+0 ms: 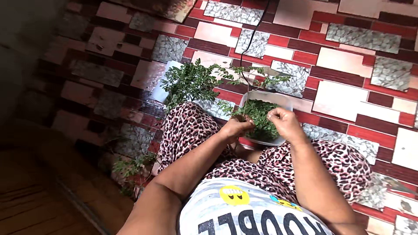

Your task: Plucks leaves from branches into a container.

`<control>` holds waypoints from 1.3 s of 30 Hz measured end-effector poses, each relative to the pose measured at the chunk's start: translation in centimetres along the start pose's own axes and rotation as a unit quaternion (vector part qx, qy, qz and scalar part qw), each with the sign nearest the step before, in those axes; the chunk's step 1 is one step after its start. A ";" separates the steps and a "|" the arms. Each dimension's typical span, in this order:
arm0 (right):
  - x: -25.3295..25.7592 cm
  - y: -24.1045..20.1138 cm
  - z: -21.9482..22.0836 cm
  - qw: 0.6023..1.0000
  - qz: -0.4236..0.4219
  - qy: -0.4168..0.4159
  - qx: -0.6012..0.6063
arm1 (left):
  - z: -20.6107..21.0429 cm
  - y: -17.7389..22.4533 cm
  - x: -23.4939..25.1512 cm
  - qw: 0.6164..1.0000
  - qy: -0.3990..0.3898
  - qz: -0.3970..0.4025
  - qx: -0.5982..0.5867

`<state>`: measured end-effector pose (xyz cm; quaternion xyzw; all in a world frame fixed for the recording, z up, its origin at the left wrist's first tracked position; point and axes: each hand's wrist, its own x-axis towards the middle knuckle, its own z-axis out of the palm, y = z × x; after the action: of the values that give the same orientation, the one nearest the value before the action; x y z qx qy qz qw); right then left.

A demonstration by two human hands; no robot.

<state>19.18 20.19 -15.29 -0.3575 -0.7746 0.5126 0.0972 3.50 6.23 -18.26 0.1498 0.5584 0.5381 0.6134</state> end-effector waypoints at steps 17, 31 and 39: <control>-0.1 4.3 -3.9 0.975 0.184 0.112 -0.058 | -1.6 1.3 0.1 0.990 0.065 0.089 0.091; 0.1 3.0 0.6 0.974 0.179 0.061 -0.127 | -4.2 1.8 -1.2 0.979 0.076 0.098 -0.163; -4.6 -2.0 -19.5 0.985 0.070 0.158 -0.003 | -3.0 2.2 -1.0 0.975 0.011 0.101 -0.198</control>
<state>31.68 30.93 -3.68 -0.4875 -0.7240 0.4532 0.1813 0.04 4.98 -16.99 0.0747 0.4291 0.6986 0.5676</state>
